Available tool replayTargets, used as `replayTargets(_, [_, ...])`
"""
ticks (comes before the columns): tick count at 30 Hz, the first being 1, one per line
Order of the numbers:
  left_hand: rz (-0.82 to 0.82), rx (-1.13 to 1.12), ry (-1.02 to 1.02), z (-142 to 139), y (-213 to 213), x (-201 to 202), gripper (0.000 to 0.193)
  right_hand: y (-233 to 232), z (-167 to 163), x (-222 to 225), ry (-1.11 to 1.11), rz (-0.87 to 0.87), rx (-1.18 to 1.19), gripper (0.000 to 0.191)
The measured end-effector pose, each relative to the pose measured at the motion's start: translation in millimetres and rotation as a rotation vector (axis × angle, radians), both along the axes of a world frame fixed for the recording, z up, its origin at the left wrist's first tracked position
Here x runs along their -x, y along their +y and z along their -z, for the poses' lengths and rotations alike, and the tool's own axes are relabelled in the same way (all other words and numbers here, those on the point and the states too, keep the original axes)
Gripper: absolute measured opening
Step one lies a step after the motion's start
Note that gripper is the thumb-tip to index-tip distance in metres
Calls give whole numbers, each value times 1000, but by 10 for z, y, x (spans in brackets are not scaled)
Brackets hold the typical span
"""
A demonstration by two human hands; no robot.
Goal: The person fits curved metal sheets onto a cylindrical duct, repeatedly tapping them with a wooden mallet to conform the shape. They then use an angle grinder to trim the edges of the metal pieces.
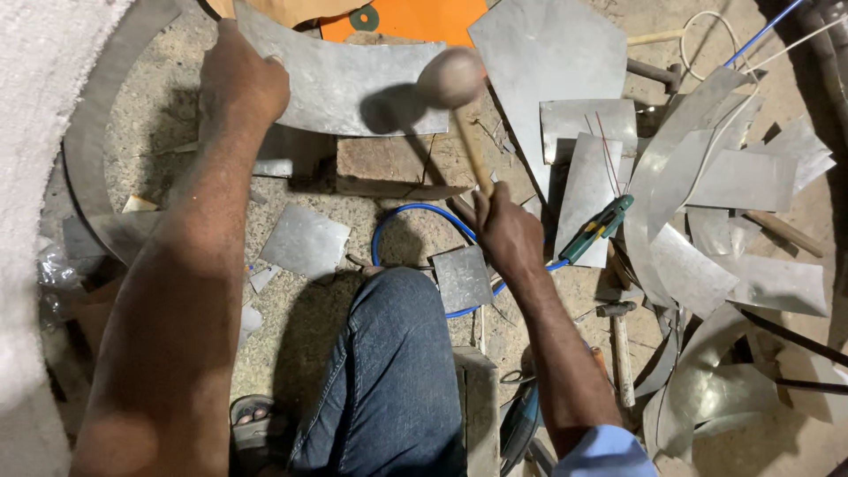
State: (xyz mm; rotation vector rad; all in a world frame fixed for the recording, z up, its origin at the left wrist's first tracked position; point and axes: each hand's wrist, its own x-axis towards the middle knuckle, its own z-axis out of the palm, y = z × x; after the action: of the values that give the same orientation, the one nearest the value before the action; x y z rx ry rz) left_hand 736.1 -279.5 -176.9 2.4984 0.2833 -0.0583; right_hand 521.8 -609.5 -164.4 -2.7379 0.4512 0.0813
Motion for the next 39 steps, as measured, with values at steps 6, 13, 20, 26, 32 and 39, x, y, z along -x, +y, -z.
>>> replayTargets(6, [-26,67,34,63,-49,59,58,19,-186,206,-462,-41,-310,36])
replayTargets(13, [-224,291,108,212,-123,167,68,33,-58,236,-84,50,-303,38])
replayTargets(20, [-266,178,35,145,-439,392,54,29,28,172,-98,-89,-33,42])
replayTargets(26, [-186,86,37,43,-301,287,56,-36,-4,227,-204,-12,-149,44])
replayTargets(32, [-57,21,-24,113,-50,88,57,-73,-23,73,25,-78,14,45])
replayTargets(39, [-55,-68,-58,49,264,43,56,11,-87,76,-63,-47,-39,42])
